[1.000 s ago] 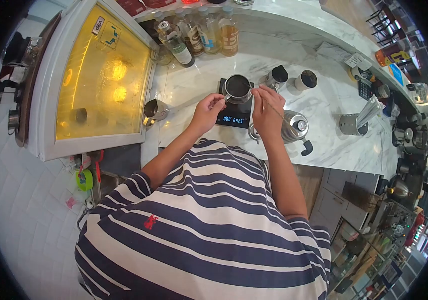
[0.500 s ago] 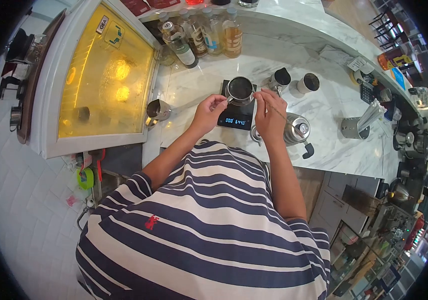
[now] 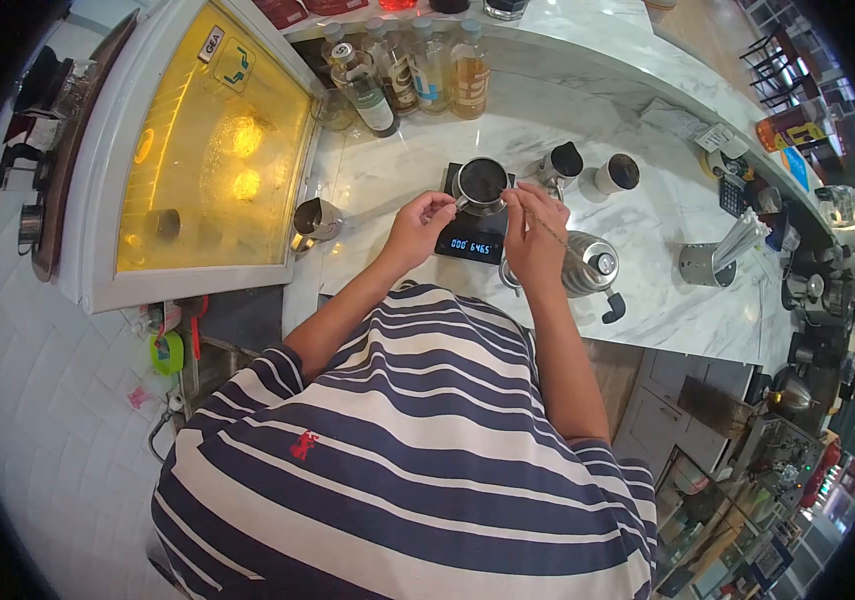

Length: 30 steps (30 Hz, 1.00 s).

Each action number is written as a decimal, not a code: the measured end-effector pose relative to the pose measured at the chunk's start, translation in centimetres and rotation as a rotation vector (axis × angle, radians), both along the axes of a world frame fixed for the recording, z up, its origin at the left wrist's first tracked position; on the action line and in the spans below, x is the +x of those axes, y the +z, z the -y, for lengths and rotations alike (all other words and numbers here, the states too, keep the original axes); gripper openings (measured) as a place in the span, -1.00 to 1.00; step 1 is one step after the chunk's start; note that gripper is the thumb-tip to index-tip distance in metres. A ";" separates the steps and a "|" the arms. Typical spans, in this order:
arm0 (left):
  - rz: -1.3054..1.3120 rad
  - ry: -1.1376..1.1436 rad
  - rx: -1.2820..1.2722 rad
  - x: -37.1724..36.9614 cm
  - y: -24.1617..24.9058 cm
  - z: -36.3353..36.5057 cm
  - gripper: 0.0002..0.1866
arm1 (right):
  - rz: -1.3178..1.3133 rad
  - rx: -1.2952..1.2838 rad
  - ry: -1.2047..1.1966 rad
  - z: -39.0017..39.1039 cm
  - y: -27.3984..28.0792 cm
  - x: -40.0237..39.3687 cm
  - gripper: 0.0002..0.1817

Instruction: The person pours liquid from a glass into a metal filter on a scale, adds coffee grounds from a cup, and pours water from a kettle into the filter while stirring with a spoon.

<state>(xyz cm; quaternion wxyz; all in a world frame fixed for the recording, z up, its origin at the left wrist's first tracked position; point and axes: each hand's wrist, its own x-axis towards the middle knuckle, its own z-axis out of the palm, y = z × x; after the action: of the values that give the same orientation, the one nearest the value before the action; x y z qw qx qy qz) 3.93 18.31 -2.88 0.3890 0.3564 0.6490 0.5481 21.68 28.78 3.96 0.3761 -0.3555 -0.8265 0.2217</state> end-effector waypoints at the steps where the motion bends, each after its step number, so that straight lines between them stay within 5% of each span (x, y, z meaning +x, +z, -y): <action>1: 0.003 0.016 0.002 0.0 0.2 0.0 -0.77 | 0.000 0.002 0.003 0.3 0.2 -0.5 -0.84; 30: 0.019 -0.041 -0.008 0.4 -0.9 -0.2 -0.77 | -0.025 -0.050 -0.023 -0.2 -0.6 -0.8 -0.82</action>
<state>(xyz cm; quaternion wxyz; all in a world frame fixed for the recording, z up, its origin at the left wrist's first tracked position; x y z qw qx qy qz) 4.30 18.47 -3.75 0.4076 0.3629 0.6402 0.5407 20.91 28.94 3.38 0.3799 -0.3713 -0.8118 0.2424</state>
